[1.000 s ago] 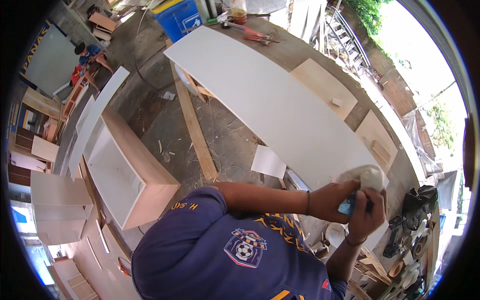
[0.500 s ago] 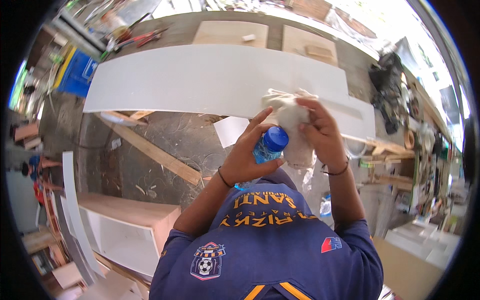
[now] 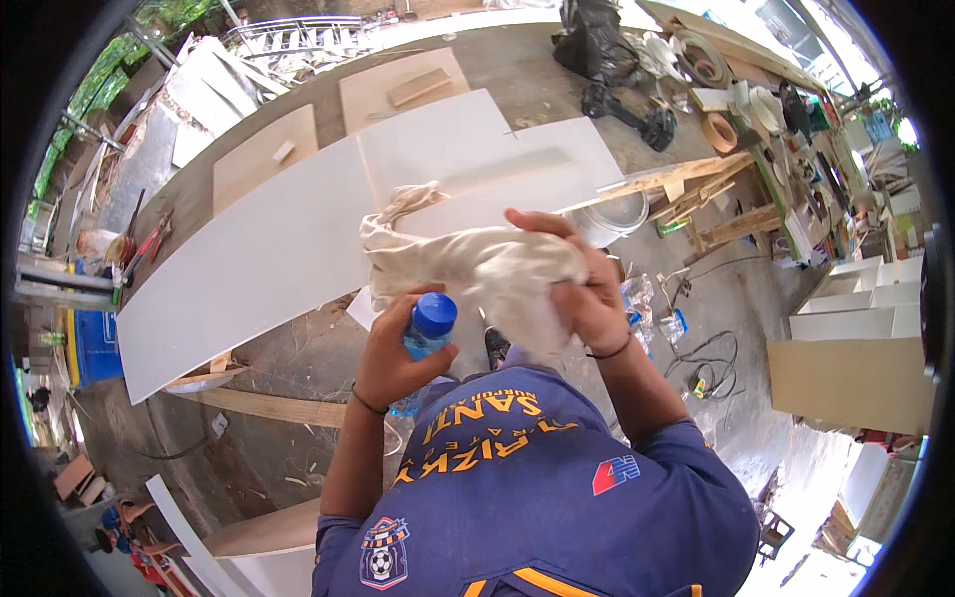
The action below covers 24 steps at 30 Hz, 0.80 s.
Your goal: The person cleans a white furniture panel using a cloth and liquid from a blue bottle, then marks a circle on the panel using a round template and a pencil.
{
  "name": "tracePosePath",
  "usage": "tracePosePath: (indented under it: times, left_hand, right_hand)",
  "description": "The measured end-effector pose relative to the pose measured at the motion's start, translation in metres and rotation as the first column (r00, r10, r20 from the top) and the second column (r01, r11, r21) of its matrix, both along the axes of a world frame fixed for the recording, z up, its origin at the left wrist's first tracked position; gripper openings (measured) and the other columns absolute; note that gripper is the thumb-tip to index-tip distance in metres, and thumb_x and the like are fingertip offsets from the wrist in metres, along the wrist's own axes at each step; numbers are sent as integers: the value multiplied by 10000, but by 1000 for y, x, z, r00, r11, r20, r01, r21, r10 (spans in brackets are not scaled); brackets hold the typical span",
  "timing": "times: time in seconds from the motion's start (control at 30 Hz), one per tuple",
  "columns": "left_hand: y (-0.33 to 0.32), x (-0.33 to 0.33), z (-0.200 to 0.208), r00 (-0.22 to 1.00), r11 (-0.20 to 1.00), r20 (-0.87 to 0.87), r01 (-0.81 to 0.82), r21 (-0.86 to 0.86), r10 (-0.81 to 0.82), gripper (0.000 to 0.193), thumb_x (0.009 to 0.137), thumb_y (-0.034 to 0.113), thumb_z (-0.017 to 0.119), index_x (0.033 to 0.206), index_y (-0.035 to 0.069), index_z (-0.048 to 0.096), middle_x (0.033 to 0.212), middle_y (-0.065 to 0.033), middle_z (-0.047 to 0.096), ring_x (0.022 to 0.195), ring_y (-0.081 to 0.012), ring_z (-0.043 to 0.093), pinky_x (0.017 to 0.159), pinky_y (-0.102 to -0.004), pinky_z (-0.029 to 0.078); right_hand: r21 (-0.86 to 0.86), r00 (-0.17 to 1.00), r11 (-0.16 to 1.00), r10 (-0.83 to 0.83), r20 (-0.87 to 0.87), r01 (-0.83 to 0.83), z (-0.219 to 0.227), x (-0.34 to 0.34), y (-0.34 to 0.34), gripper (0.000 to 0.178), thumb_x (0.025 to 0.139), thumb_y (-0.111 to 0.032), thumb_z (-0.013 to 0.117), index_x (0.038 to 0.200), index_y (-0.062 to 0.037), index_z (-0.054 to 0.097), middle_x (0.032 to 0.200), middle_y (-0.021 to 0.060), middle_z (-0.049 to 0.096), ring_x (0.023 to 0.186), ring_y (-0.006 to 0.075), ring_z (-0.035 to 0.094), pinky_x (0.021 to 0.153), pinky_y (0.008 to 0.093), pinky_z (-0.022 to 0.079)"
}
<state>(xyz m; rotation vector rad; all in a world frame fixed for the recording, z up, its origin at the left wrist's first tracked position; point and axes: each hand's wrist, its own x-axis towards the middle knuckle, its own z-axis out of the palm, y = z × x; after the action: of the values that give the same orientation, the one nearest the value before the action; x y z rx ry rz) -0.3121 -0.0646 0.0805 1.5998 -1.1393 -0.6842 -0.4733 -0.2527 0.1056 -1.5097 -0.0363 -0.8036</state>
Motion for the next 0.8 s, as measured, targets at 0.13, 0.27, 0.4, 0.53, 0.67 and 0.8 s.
tracePosePath:
  times: [0.13, 0.27, 0.4, 0.53, 0.67, 0.8]
  left_hand:
    - [-44, -22, -2, 986, 972, 10, 160, 173, -165, 486, 672, 190, 755, 1085, 2, 579, 898, -90, 642, 812, -183, 615, 766, -317, 477]
    - [-76, -42, 6, 973, 973, 83, 207, 105, -216, 460, 673, 211, 766, 1031, -3, 571, 850, -110, 626, 774, -219, 618, 739, -325, 478]
    - [-107, -54, 16, 946, 954, 162, 257, 154, -281, 456, 673, 236, 775, 1006, -3, 575, 843, -132, 627, 790, -265, 632, 737, -338, 485]
    - [-129, -56, 8, 894, 922, 293, 255, 292, -340, 447, 666, 286, 766, 973, 15, 589, 844, -166, 635, 804, -330, 629, 731, -386, 491]
    - [-144, -51, 0, 767, 854, 472, 184, 486, -434, 409, 692, 349, 714, 905, 30, 572, 887, -181, 640, 850, -358, 626, 745, -436, 501]
    - [-149, -50, 2, 695, 761, 503, 101, 640, -515, 442, 661, 363, 718, 932, 41, 585, 848, -180, 649, 830, -353, 629, 751, -443, 500]
  right_hand:
    - [330, 988, 940, -122, 96, 84, -8, -53, -18, 242, 852, -113, 545, 1061, 7, 533, 1098, 183, 569, 1011, 263, 594, 882, 381, 498]
    - [724, 955, 690, -198, 219, -23, 7, -106, -39, 158, 853, -88, 543, 995, -21, 564, 998, 163, 579, 925, 259, 599, 793, 351, 523]
    - [240, 972, 943, -213, -102, 232, 8, -133, -65, 120, 837, -28, 553, 947, -16, 600, 995, 171, 582, 885, 279, 604, 751, 335, 514]
    - [-377, 821, 904, -364, -440, 199, -35, -73, -74, 187, 823, 28, 555, 1002, 21, 611, 1009, 188, 587, 897, 318, 613, 776, 327, 493]
    - [-168, 842, 957, -287, -458, 235, -66, -60, -53, 246, 848, 20, 538, 1083, 18, 613, 1075, 164, 607, 959, 274, 619, 828, 310, 485]
    - [252, 892, 944, -83, -444, 213, -87, -60, -40, 276, 890, -9, 524, 1155, 30, 593, 1111, 106, 625, 974, 161, 599, 845, 278, 480]
